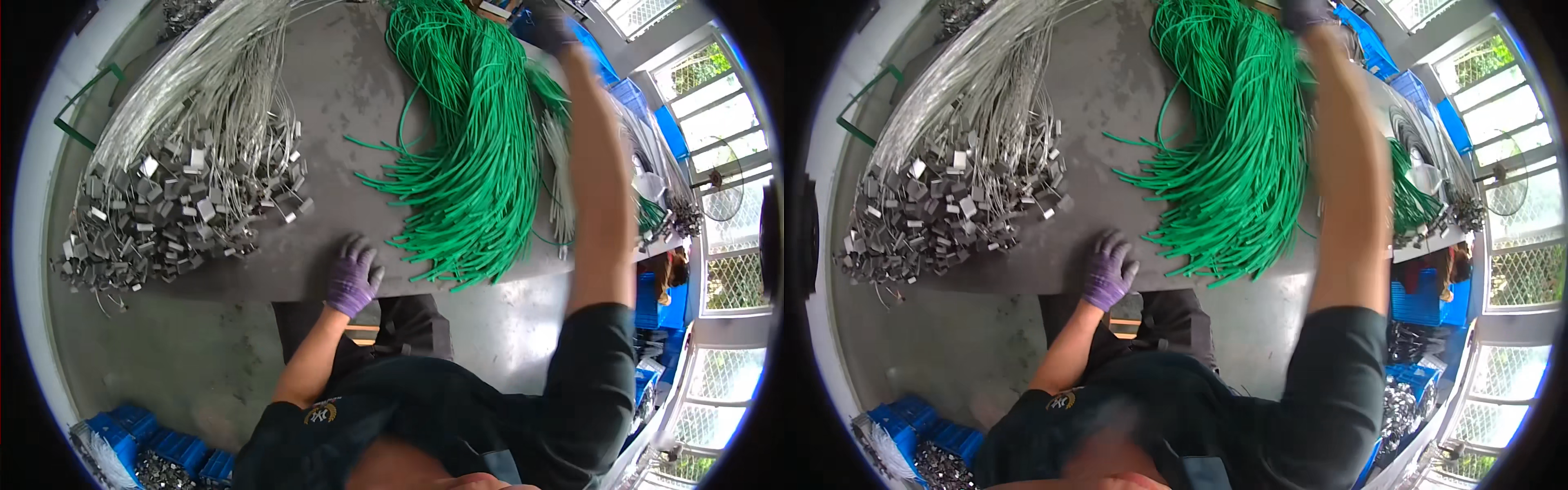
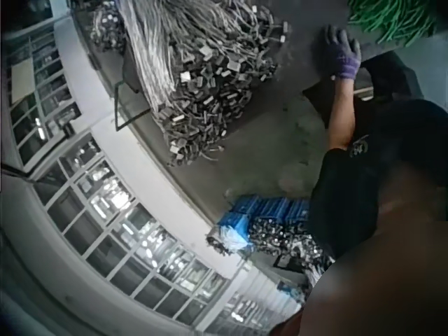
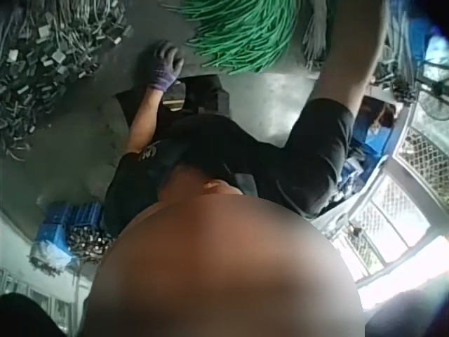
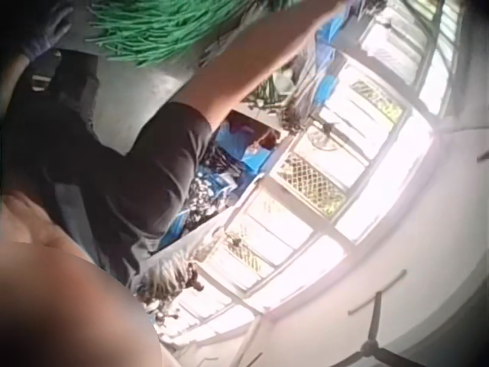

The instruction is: Bundling and organizing green electrical wires at a factory workstation.

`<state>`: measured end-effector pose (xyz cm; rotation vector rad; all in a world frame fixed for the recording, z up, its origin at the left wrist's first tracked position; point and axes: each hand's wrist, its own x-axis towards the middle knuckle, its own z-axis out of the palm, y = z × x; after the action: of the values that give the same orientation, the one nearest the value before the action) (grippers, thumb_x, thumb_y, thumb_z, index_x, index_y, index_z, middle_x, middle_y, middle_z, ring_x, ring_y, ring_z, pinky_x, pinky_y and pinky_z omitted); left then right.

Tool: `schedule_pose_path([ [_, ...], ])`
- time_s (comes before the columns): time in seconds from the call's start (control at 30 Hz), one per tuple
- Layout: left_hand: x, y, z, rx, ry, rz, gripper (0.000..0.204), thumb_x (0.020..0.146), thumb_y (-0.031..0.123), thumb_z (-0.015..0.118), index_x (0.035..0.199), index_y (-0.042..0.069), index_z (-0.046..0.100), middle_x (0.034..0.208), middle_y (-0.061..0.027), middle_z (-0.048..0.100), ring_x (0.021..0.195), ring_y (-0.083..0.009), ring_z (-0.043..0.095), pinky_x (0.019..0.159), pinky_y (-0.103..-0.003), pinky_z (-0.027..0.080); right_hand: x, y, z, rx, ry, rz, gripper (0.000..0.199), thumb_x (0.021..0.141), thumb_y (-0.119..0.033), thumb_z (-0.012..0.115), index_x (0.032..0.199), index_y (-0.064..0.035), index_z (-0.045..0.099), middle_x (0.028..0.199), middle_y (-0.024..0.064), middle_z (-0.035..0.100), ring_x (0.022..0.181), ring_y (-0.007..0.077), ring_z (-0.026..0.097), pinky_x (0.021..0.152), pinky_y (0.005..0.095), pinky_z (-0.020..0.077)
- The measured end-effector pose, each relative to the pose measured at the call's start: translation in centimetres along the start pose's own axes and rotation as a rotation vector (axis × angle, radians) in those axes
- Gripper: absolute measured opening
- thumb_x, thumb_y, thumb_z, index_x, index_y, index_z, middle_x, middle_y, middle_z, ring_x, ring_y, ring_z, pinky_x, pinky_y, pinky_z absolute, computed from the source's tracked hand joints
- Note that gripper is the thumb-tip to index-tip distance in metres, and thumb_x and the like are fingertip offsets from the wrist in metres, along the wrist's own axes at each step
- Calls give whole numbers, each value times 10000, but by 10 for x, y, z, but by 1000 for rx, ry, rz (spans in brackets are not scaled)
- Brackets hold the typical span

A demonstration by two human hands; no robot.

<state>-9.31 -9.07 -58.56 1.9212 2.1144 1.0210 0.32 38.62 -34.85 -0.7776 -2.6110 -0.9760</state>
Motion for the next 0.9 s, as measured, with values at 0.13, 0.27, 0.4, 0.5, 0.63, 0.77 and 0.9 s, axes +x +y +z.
schedule_pose_path([
  [0.13, 20, -4, 12, -271, 65, 70, 325, 730, 192, 662, 998, 36, 565, 1068, -163, 549, 1038, -346, 510, 889, -448, 418, -17, -135, 73, 85, -517, -110, 195, 741, -155, 585, 930, -160, 633, 823, 11, 658, 716, 169, 649, 559, 302, 507],
  [0.27, 59, -23, -10, -1193, 23, -675, 298, 867, 296, 577, 1043, 56, 576, 946, -95, 619, 859, -225, 607, 772, -356, 474, -84, -241, 63, 1240, -801, 325, 258, 768, -179, 614, 1024, -145, 615, 850, -9, 647, 735, 155, 640, 565, 305, 507],
  [0.4, 117, -68, 12, -1561, -50, -842, 382, 878, 398, 540, 1056, 62, 580, 917, -84, 632, 796, -200, 605, 713, -334, 479, -124, -295, -1, 1776, -613, 499, 185, 805, -225, 572, 904, -70, 574, 643, 52, 553, 483, 191, 535, 418, 323, 435],
  [0.5, 154, -76, 39, -1777, -230, -875, 390, 859, 417, 546, 1018, 65, 597, 886, -97, 639, 792, -217, 604, 725, -354, 483, -145, -313, -32, 1930, -646, 632, 310, 863, -336, 507, 833, -29, 540, 554, 65, 514, 394, 193, 486, 352, 339, 401],
  [0.63, 149, -75, 34, -1587, -387, -932, 255, 828, 308, 599, 924, 71, 583, 785, -93, 635, 662, -245, 607, 608, -411, 509, -160, -307, -58, 2127, -767, 780, 363, 904, -342, 478, 924, 14, 547, 646, 90, 560, 447, 166, 512, 392, 306, 439],
  [0.77, 138, -60, 4, -1736, 65, -983, 228, 841, 327, 586, 851, 101, 563, 696, -71, 614, 535, -246, 586, 522, -413, 500, -188, -265, -41, 2168, -757, 574, 473, 862, -364, 587, 1111, 36, 540, 855, 135, 635, 747, 215, 639, 664, 327, 526],
  [0.9, 138, -57, -43, -1807, -196, -816, 221, 867, 355, 562, 816, 140, 554, 562, 33, 443, 440, -135, 442, 449, -319, 409, -175, -220, 17, 2921, -500, 1148, 501, 851, -263, 596, 1227, 16, 416, 1181, 203, 520, 1060, 292, 545, 860, 489, 455],
])
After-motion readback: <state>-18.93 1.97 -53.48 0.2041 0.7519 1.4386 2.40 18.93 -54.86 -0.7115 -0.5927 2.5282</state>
